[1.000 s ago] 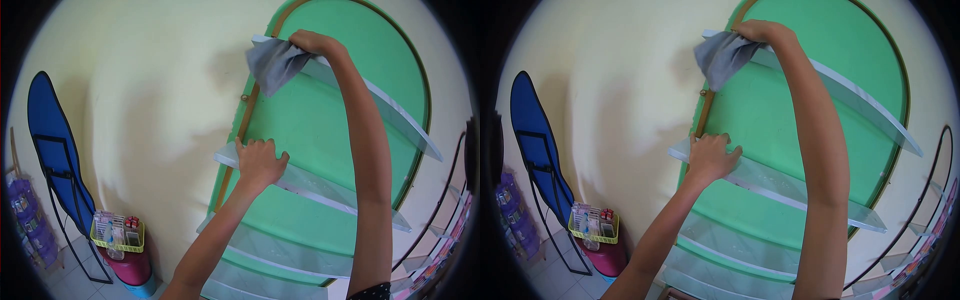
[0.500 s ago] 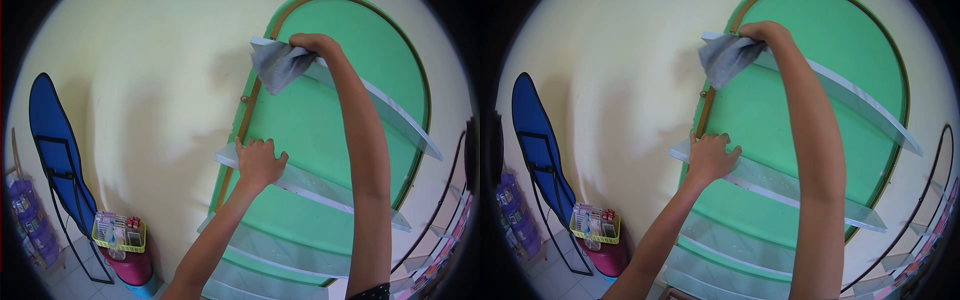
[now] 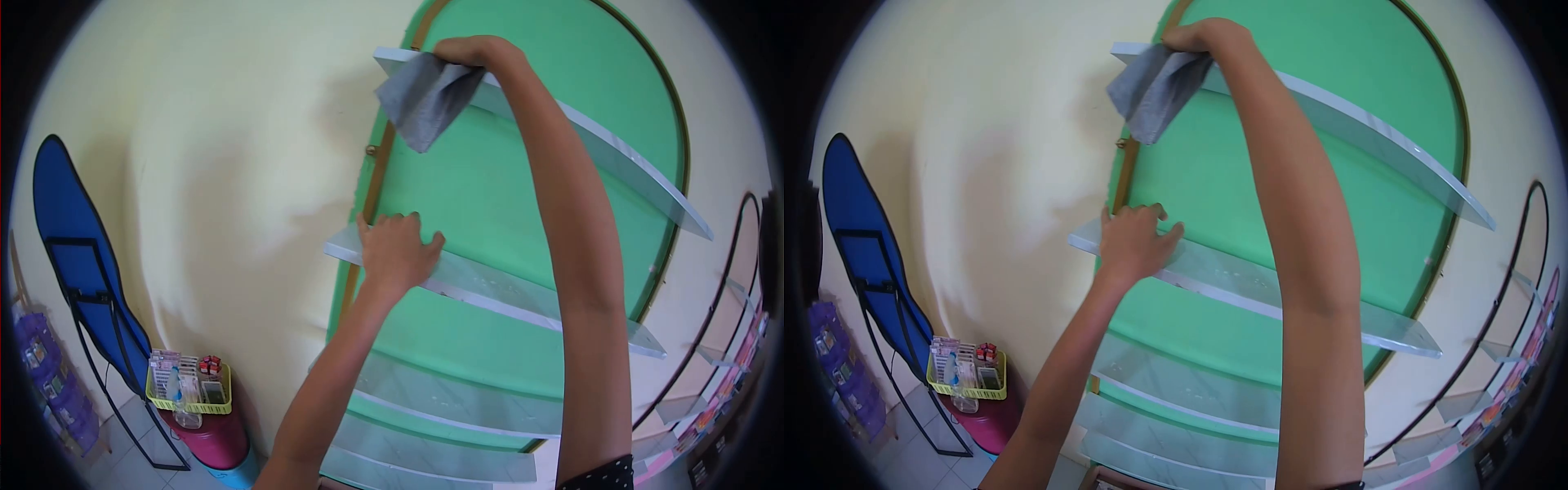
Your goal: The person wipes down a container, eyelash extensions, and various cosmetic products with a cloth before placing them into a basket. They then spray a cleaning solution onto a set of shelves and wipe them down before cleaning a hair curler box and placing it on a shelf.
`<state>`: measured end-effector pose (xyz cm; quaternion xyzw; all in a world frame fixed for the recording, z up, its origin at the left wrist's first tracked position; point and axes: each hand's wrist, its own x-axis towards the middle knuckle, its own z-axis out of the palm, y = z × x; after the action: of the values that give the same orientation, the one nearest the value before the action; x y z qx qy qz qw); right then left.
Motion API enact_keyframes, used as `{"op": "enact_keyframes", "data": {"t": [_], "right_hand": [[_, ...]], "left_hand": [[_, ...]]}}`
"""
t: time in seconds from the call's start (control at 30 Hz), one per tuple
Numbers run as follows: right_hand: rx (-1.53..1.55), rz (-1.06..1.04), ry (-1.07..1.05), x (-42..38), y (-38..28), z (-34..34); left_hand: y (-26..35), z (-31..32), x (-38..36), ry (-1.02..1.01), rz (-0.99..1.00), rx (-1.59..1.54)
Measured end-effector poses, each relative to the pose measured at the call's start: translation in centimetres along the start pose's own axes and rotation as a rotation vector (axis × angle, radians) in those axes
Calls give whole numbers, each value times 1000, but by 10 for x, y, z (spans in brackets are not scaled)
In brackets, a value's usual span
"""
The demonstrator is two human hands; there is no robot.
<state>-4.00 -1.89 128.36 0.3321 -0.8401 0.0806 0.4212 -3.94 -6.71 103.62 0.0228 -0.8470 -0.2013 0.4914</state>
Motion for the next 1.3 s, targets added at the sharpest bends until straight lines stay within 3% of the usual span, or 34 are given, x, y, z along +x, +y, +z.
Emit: {"op": "enact_keyframes", "data": {"t": [0.07,0.13,0.2,0.33,0.4,0.6,0.67,0.8,0.87,0.93,1.0,1.03,1.07,1.13,1.3], "right_hand": [[-184,-459,140,-5,19,7],[-161,-189,160,-32,21,1],[-279,-340,460,-53,47,7],[-416,-128,406,-97,83,-18],[-442,-119,544,-113,115,-27],[-548,-136,648,-189,227,-80],[-550,12,606,-214,255,-101],[-576,85,624,-256,317,-134],[-593,269,685,-271,337,-147],[-501,538,847,-282,367,-153],[-23,592,1491,-303,430,-136],[459,827,1545,-312,437,-136],[797,889,1528,-313,446,-134],[1223,771,1357,-308,449,-118],[1548,435,896,-240,400,-90]], "left_hand": [[-2,4,-2,77,29,17],[-4,2,1,47,28,14],[-7,3,3,12,23,-36],[1,-5,2,-59,28,-56],[2,-6,2,-46,-41,-30],[6,-10,2,-108,-81,-31],[4,-7,2,-82,-56,-36],[6,-8,3,-84,-59,-62],[5,-7,3,-82,-64,-65],[3,-5,4,-74,-60,-65],[4,-5,4,-79,-58,-61],[4,-5,3,-77,-54,-58],[4,-5,3,-74,-60,-58],[6,-6,3,-72,-72,-50],[10,-7,2,-49,-72,-36]]}}
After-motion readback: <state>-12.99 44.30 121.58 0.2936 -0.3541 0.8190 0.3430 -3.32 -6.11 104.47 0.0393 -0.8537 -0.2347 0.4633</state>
